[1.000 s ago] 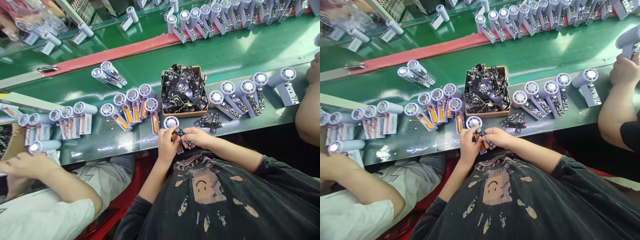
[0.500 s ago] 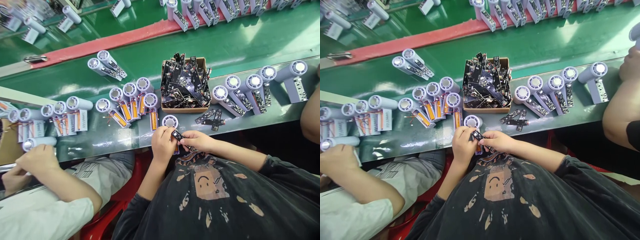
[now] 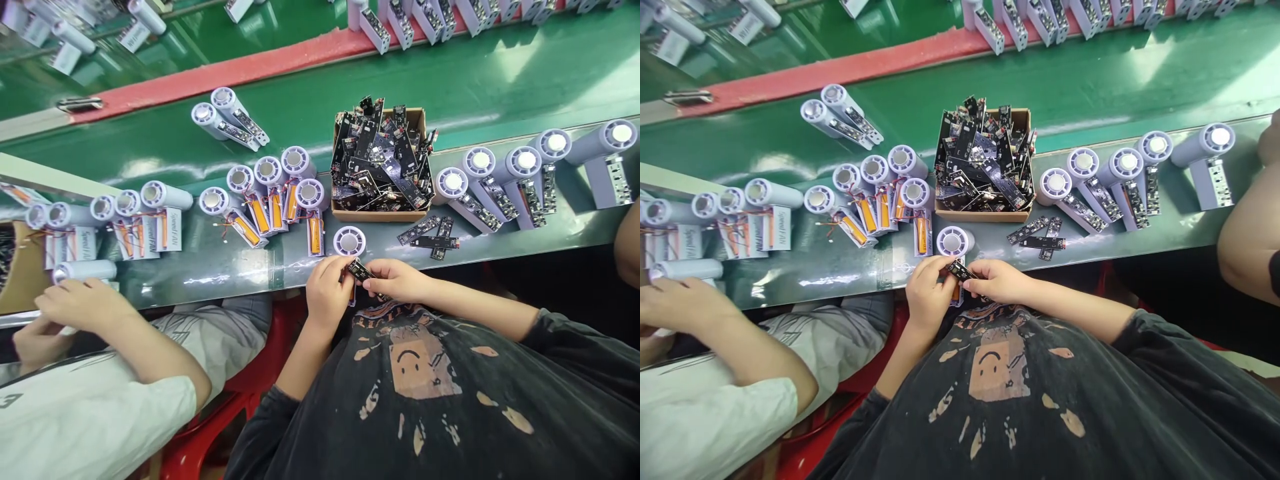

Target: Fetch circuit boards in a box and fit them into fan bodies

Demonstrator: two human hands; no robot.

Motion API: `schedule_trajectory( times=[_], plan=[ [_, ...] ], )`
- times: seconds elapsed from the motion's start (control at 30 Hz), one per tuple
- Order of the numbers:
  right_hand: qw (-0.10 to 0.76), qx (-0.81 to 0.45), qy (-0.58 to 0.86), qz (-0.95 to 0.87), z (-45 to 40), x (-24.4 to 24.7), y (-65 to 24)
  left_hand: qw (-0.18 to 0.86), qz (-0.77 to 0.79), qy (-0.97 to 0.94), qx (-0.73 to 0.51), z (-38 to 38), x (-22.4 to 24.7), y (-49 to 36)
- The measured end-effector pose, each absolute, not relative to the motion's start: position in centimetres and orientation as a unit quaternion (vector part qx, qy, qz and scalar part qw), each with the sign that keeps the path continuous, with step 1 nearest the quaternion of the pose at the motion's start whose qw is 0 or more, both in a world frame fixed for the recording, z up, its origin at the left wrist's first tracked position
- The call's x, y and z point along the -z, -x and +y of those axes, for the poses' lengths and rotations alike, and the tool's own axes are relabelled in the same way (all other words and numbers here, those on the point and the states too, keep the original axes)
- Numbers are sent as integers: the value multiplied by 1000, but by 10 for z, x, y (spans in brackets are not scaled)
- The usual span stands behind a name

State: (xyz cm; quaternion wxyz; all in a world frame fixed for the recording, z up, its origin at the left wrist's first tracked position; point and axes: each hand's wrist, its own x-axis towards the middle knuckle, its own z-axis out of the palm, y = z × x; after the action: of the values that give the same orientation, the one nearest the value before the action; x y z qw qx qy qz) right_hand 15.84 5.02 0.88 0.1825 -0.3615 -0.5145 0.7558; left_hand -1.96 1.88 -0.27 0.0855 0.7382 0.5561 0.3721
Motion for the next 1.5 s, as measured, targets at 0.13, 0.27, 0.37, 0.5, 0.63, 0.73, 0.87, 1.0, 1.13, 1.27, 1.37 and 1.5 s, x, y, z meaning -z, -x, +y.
schedule_trajectory(
  times=[0.13,0.27,0.37,0.5,0.63,0.73,0.87,1.0,1.13,1.27,1.37,1.5],
  plan=[
    [184,-751,356,-524,51,-7,-161,94,551,-741,-372,19,2,21],
    [182,-753,349,-527,51,-6,-161,88,552,-744,-367,18,3,22],
    [181,-760,353,-514,51,-5,-161,95,559,-736,-369,17,4,23],
    [181,-770,352,-501,49,-4,-160,107,556,-733,-377,15,4,23],
    [223,-739,362,-522,49,-5,-159,109,544,-745,-371,15,3,23],
    [231,-711,383,-542,49,-6,-160,106,549,-742,-371,16,4,23],
    [230,-713,395,-532,49,-5,-161,93,555,-741,-367,15,5,22],
    [234,-713,400,-527,49,-3,-162,81,548,-749,-363,15,4,20],
    [235,-710,406,-525,48,-2,-160,67,536,-764,-352,17,2,18],
    [239,-707,407,-527,48,-2,-160,41,534,-768,-352,18,1,16],
    [240,-708,407,-524,48,-2,-159,21,542,-766,-344,17,2,14],
    [220,-737,392,-504,49,-3,-158,28,559,-756,-341,16,3,12]
  ],
)
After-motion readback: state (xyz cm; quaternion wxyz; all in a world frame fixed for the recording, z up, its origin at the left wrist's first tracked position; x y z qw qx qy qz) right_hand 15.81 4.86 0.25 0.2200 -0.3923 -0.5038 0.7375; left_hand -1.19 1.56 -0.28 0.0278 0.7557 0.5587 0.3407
